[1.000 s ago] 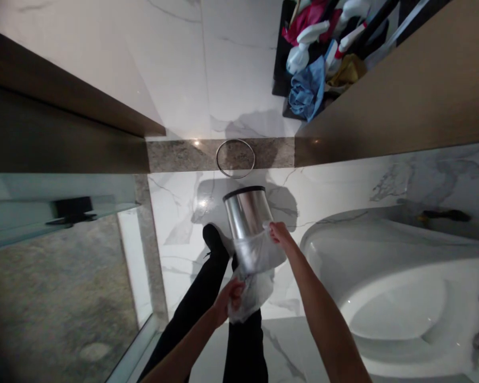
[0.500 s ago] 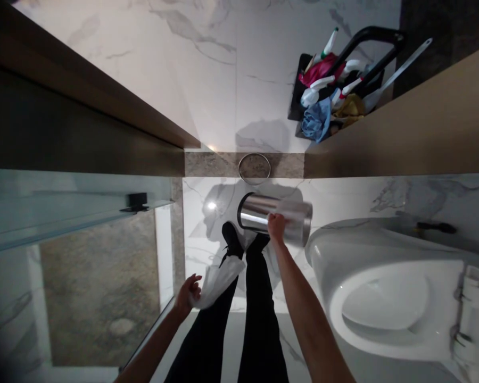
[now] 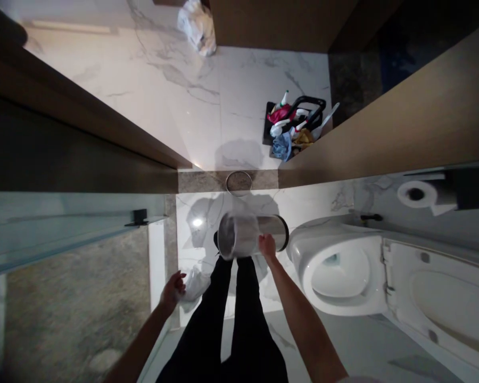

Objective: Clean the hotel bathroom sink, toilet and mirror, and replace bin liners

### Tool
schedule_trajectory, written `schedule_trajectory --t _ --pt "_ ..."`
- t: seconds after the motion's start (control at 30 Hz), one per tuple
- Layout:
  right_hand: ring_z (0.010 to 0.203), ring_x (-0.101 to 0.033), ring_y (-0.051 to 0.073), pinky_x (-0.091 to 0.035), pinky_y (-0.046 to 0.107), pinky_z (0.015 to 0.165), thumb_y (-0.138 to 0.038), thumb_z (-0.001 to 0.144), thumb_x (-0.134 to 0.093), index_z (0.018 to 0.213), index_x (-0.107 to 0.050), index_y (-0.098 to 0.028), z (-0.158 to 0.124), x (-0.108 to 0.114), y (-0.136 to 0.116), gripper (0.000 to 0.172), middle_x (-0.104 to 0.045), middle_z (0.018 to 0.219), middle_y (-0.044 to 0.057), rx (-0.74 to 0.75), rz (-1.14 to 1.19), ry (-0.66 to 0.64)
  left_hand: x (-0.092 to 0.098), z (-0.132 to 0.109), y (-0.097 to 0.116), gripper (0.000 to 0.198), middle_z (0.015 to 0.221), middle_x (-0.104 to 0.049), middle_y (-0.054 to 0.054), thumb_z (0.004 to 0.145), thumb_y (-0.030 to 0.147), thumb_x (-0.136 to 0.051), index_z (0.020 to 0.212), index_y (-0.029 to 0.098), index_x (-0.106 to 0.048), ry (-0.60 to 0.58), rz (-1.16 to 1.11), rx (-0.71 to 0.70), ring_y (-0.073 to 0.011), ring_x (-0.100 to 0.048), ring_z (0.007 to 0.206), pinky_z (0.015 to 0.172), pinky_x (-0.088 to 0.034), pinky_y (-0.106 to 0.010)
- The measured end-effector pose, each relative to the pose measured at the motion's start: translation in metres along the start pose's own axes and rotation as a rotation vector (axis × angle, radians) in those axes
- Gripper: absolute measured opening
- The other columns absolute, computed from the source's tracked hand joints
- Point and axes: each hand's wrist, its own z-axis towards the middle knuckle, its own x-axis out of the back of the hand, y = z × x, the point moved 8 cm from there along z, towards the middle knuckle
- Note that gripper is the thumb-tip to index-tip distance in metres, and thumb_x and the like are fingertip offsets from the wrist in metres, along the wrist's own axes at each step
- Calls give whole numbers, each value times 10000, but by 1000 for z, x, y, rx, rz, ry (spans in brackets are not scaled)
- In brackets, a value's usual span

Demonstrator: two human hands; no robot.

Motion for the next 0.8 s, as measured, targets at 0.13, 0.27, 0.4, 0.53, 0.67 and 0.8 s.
schedule_trajectory --t 0.13,0.27,0.4,0.53,0.67,0.8 --pt "811 -657 193 -410 237 674 -177 905 -463 853 -721 -70 -41 22 17 284 -707 883 165 -32 -46 7 -30 -17 37 495 461 -284 116 501 591 -664 722 173 -516 -81 59 -96 -68 -301 400 403 -273 -226" --pt "781 -660 191 -414 240 664 -131 905 -411 803 -718 -65 -49 71 44 331 -705 848 174 -70 -55 46 -73 -42 75 477 479 -317 93 581 625 -609 720 175 -531 -192 221 -278 -81 -327 409 417 -275 -236" --pt "830 -650 181 -411 233 696 -185 916 -445 824 -717 -105 -48 95 12 299 -714 897 147 37 -11 79 -122 -76 126 400 472 -377 58 757 571 -485 750 176 -549 -267 477 -512 -103 -359 429 464 -289 -247" --pt "841 -645 214 -414 267 715 -175 899 -487 807 -694 -106 -86 85 -11 238 -702 898 160 83 22 99 -175 -118 161 240 553 -475 11 846 385 -492 734 186 -568 -254 839 -776 -147 -469 545 580 -346 -271" --pt "811 -617 236 -409 304 714 -170 892 -460 758 -637 -113 -124 101 13 229 -669 846 169 58 39 146 -256 -175 152 132 833 -650 -73 858 240 -561 924 184 -661 -384 1163 -1072 -238 -575 916 840 -394 -330" --pt "630 -514 144 -373 248 613 -198 853 -450 646 -516 -183 -133 141 -2 218 -554 629 29 212 451 185 -334 -244 151 492 1203 -608 -145 890 408 -588 1314 160 -551 -599 1354 -1391 -303 -484 1174 981 -350 -383"
